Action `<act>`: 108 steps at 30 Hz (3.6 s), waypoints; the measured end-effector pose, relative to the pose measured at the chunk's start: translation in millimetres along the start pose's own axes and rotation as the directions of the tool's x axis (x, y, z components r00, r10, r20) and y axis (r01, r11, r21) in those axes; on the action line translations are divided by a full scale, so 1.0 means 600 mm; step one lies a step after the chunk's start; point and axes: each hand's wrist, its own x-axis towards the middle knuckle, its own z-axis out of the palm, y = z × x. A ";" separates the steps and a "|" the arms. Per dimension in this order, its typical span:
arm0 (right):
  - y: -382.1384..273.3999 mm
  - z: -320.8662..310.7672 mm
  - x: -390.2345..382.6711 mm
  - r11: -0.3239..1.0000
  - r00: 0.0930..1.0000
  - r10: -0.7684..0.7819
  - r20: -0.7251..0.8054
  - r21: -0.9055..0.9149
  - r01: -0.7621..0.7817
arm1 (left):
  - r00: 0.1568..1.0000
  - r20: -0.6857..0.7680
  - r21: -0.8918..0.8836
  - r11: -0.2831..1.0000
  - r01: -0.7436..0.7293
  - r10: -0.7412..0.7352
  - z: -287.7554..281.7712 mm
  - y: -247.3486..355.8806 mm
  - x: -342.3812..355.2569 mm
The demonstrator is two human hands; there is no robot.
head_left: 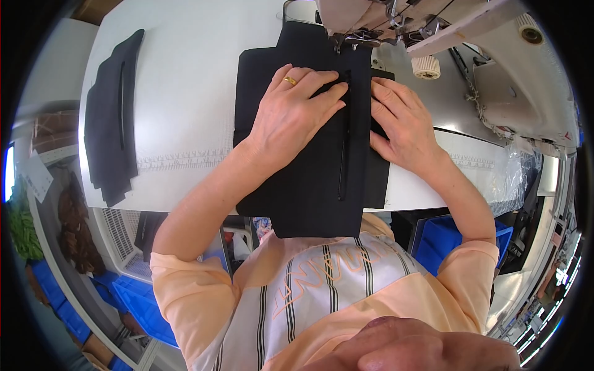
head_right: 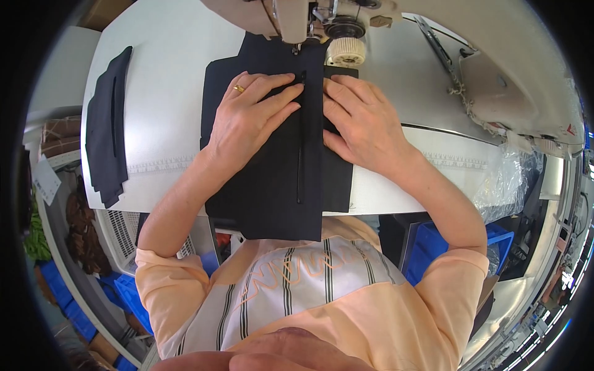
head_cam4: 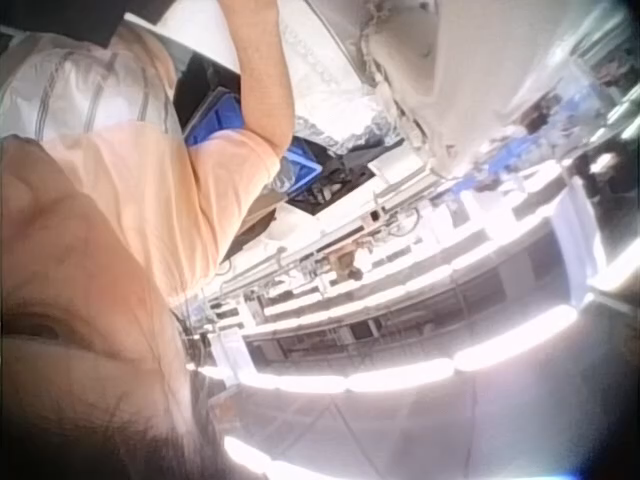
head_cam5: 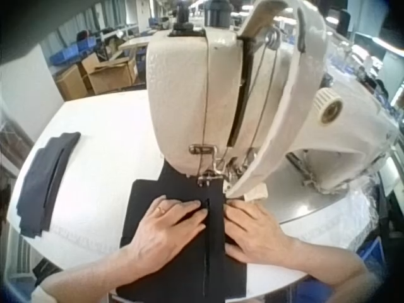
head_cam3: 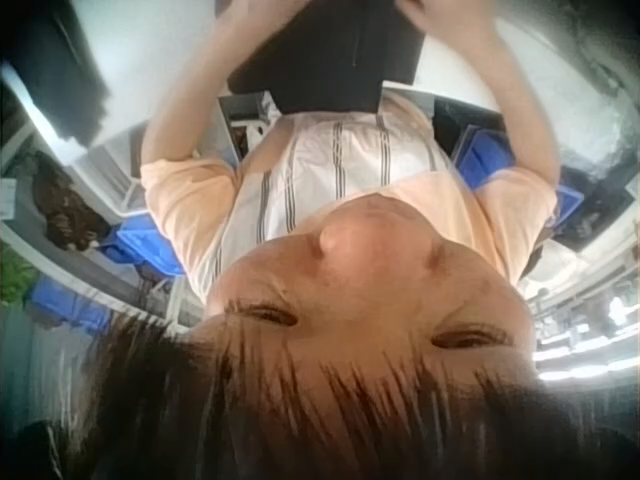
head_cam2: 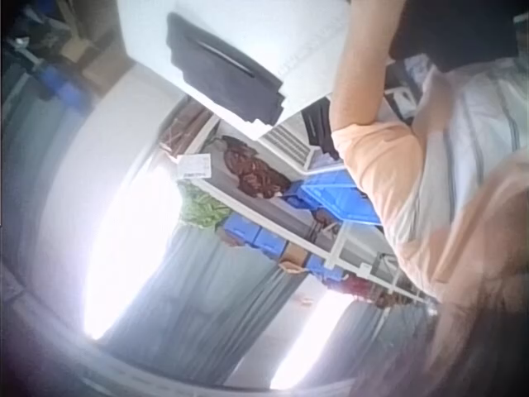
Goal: The person is using an industrial sewing machine to stitch together black material pieces, aligning them precisely and trimming excess thread.
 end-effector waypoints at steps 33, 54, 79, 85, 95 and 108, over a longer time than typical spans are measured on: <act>-0.005 -0.007 0.002 0.993 0.994 0.106 -0.003 -0.050 -0.106 | 0.983 0.160 0.177 0.982 0.061 -0.090 -0.014 0.014 -0.010; 0.035 0.015 0.006 0.995 0.973 0.084 -0.216 0.063 -0.072 | 0.992 0.106 0.195 0.980 0.044 -0.066 -0.001 0.002 -0.010; 0.002 0.009 0.005 1.000 0.996 0.006 -0.087 -0.026 -0.009 | 0.988 0.130 0.183 0.981 0.063 -0.088 -0.006 0.004 -0.012; -0.002 0.010 0.005 0.999 0.994 0.036 -0.099 -0.021 -0.039 | 0.988 0.126 0.192 0.979 0.064 -0.089 -0.006 0.007 -0.010; -0.001 0.007 0.003 0.999 0.997 0.025 -0.068 -0.022 -0.026 | 0.992 0.099 0.170 0.983 0.063 -0.081 -0.002 0.006 -0.013; 0.009 0.008 -0.002 0.998 0.999 0.036 -0.009 -0.043 -0.036 | 0.989 0.147 0.261 0.965 -0.016 -0.024 -0.010 0.000 -0.002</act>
